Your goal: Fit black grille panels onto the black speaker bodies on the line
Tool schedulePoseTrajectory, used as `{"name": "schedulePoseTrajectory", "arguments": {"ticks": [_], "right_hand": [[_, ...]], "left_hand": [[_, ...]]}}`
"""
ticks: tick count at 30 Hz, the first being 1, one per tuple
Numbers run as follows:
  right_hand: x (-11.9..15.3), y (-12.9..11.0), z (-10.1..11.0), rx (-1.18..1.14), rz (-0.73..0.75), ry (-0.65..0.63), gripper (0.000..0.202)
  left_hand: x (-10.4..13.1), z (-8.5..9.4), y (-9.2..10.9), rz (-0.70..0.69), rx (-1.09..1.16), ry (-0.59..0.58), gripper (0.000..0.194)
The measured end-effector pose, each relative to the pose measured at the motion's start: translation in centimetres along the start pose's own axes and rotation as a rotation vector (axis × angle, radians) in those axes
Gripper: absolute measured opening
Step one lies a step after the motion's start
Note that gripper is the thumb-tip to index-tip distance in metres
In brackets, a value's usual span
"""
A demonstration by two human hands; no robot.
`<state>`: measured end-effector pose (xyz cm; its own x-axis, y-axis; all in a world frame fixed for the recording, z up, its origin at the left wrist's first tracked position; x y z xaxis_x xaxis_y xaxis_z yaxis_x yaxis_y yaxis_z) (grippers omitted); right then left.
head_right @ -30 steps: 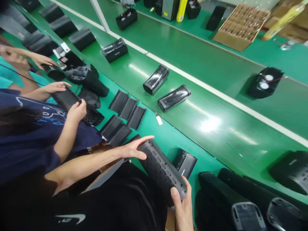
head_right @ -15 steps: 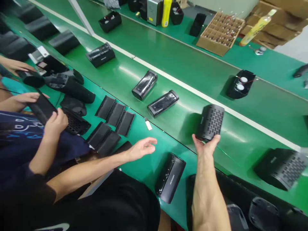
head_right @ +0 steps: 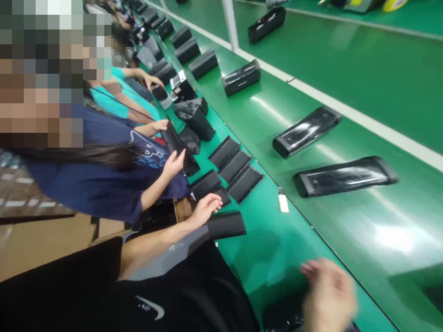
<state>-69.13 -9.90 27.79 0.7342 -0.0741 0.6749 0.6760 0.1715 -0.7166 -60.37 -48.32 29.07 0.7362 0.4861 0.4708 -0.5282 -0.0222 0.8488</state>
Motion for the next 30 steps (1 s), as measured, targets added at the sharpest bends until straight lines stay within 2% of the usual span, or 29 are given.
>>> {"name": "schedulePoseTrajectory", "arguments": {"ticks": [2, 3, 4, 6, 8, 11, 13, 14, 16, 19, 20, 22, 24, 27, 28, 30], "right_hand": [[2.5, 3.8, -8.4, 0.025, -0.124, -0.178, 0.068], [3.5, 5.7, -11.9, 0.038, -0.183, -0.248, 0.071], [4.0, 7.2, -14.5, 0.044, -0.213, -0.268, 0.075], [4.2, 9.2, -17.7, 0.041, -0.231, -0.272, 0.079], [3.7, 9.7, -18.5, 0.041, -0.213, -0.257, 0.078], [2.8, 8.0, -17.1, 0.088, -0.177, -0.290, 0.076], [2.3, 5.3, -15.4, 0.147, -0.150, -0.351, 0.073], [2.1, 3.7, -14.5, 0.180, -0.137, -0.390, 0.070], [1.8, 0.4, -12.6, 0.238, -0.114, -0.472, 0.062], [2.2, -3.7, -10.3, 0.313, -0.053, -0.594, 0.051], [2.5, -4.6, -9.4, 0.328, -0.020, -0.605, 0.049], [3.4, -5.5, -7.4, 0.303, 0.041, -0.543, 0.050], [4.8, -5.0, -4.6, 0.158, 0.082, -0.369, 0.056], [8.8, -1.5, -0.6, -0.144, 0.092, -0.072, 0.059], [10.4, 0.2, 0.2, -0.225, 0.056, -0.002, 0.058], [13.1, 4.0, 0.8, -0.340, -0.105, 0.093, 0.060]], "left_hand": [[0.9, 1.5, -1.0, 0.009, -0.052, 0.025, 0.029], [1.4, 1.8, -1.5, 0.013, -0.077, 0.024, 0.026], [2.0, 2.0, -1.9, 0.015, -0.098, 0.016, 0.024], [2.9, 1.8, -2.4, 0.008, -0.131, -0.018, 0.023], [3.5, 1.2, -2.3, -0.012, -0.153, -0.061, 0.023], [3.2, -0.1, -0.9, -0.071, -0.171, -0.117, 0.027], [2.4, -1.6, 0.7, -0.101, -0.155, -0.174, 0.036], [1.9, -2.8, 1.3, -0.080, -0.124, -0.238, 0.043], [1.5, -6.3, 1.7, 0.071, -0.012, -0.472, 0.055], [4.4, -12.3, 1.9, 0.439, 0.187, -0.958, 0.062], [5.6, -13.6, 2.3, 0.519, 0.246, -1.065, 0.060], [7.3, -15.1, 3.0, 0.589, 0.368, -1.163, 0.054], [8.2, -15.7, 3.4, 0.602, 0.478, -1.155, 0.050], [9.5, -15.7, 3.0, 0.664, 0.596, -1.090, 0.043], [9.8, -15.5, 2.9, 0.685, 0.627, -1.057, 0.041], [10.2, -15.2, 2.9, 0.703, 0.670, -0.991, 0.039]]}}
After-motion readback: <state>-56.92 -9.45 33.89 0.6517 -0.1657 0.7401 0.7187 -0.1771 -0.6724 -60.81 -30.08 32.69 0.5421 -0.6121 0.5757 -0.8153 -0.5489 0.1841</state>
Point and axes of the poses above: each hand's wrist, its own x-axis away from the middle knuckle, its own z-axis out of the back of the hand, y = z × x, the point moved 9 cm from there along -x, towards the middle knuckle, and after that the axes turned 3 degrees about -z, right-handed, at the moved point
